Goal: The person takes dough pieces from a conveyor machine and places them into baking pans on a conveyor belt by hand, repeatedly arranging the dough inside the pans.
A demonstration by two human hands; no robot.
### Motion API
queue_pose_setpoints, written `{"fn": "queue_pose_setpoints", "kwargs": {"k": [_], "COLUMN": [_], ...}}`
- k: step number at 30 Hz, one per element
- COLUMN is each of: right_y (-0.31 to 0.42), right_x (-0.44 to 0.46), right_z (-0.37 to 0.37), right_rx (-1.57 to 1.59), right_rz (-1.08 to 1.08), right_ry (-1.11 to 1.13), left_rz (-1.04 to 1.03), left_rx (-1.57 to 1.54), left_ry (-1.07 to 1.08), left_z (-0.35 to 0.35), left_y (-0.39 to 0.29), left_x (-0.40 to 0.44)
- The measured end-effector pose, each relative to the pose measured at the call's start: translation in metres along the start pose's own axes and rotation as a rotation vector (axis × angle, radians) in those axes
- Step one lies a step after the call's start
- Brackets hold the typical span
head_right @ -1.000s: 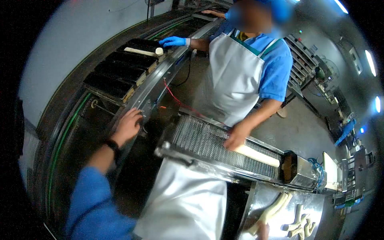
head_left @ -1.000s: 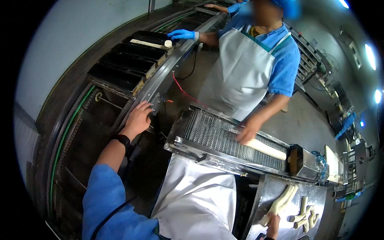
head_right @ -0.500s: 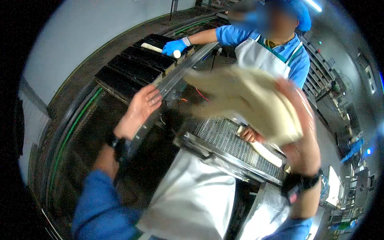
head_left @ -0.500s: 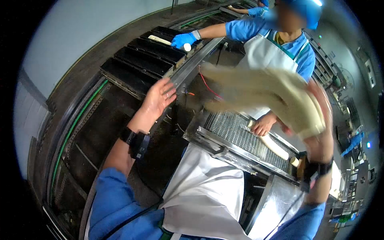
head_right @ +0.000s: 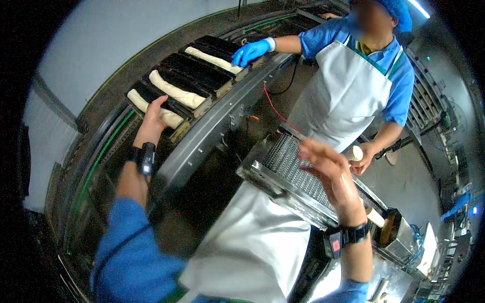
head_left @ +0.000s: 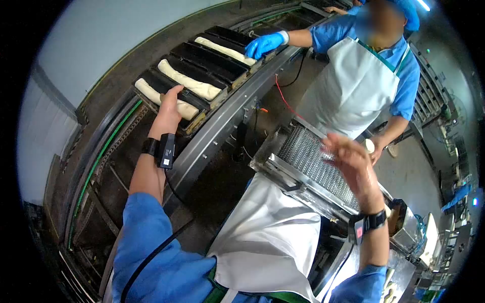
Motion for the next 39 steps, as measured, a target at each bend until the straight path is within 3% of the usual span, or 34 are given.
{"fn": "queue_pose_setpoints", "kwargs": {"k": [7,9,13,14,15,16,17,19,21,23,24,27,29,32,35,39], "right_y": [-0.108,-0.141,-0.197,-0.210,-0.205,-0.193,-0.192,-0.202,-0.212,-0.198,-0.180,-0.183,-0.200,-0.196,-0.165,-0.168], "right_x": [-0.106,-0.129,-0.152,-0.155,-0.153,-0.150,-0.146,-0.141,-0.141,-0.134,-0.128,-0.121,-0.117,-0.115,-0.104,-0.095], "right_z": [0.091,0.124,0.192,0.212,0.212,0.212,0.217,0.233,0.249,0.233,0.211,0.217,0.229,0.210,0.168,0.170], "right_rx": [-0.225,-0.273,-0.514,-0.684,-0.851,-1.172,-1.170,-1.594,-1.529,-1.467,-1.542,-1.557,-1.591,-1.671,-1.858,-1.773], "right_rz": [-0.403,-0.430,-0.419,-0.294,-0.163,-0.159,-0.156,-0.139,-0.189,-0.568,-0.595,-0.609,-0.430,-0.343,-0.399,-0.405], "right_ry": [-0.511,-0.604,-0.639,-0.718,-0.796,-0.771,-0.776,-0.789,-0.741,-0.748,-0.758,-0.630,-0.576,-0.524,-0.545,-0.542], "left_rz": [-0.033,-0.048,-0.083,0.003,-0.001,-0.049,-0.097,-0.079,-0.030,-0.051,-0.066,-0.075,-0.089,-0.086,-0.085,-0.115], "left_rx": [0.313,0.308,0.348,0.268,0.267,0.421,0.575,0.742,1.075,1.078,1.083,1.055,1.030,1.040,1.035,1.021], "left_ry": [-0.215,-0.212,-0.202,-0.063,-0.058,-0.147,-0.237,-0.258,-0.309,-0.304,-0.303,-0.278,-0.269,-0.257,-0.263,-0.218], "left_z": [0.028,0.035,0.042,0.032,0.027,0.023,0.019,0.000,-0.014,-0.020,-0.023,-0.025,-0.031,-0.040,-0.041,-0.042], "left_y": [0.023,0.032,0.051,0.047,0.049,0.049,0.050,0.047,0.046,0.048,0.049,0.052,0.055,0.054,0.054,0.051], "left_x": [0.038,0.039,0.032,0.010,0.004,0.001,-0.002,-0.016,-0.026,-0.027,-0.027,-0.018,-0.018,-0.016,-0.019,-0.022]}}
Point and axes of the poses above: each hand's wrist, its own x-axis towards the middle knuckle, its own z-axis out of the back of the hand, y = z × x, the point moved 1 cm from there along x, towards the middle knuckle, and after that the axes turned 4 degrees about -x, right-handed, at the moved point
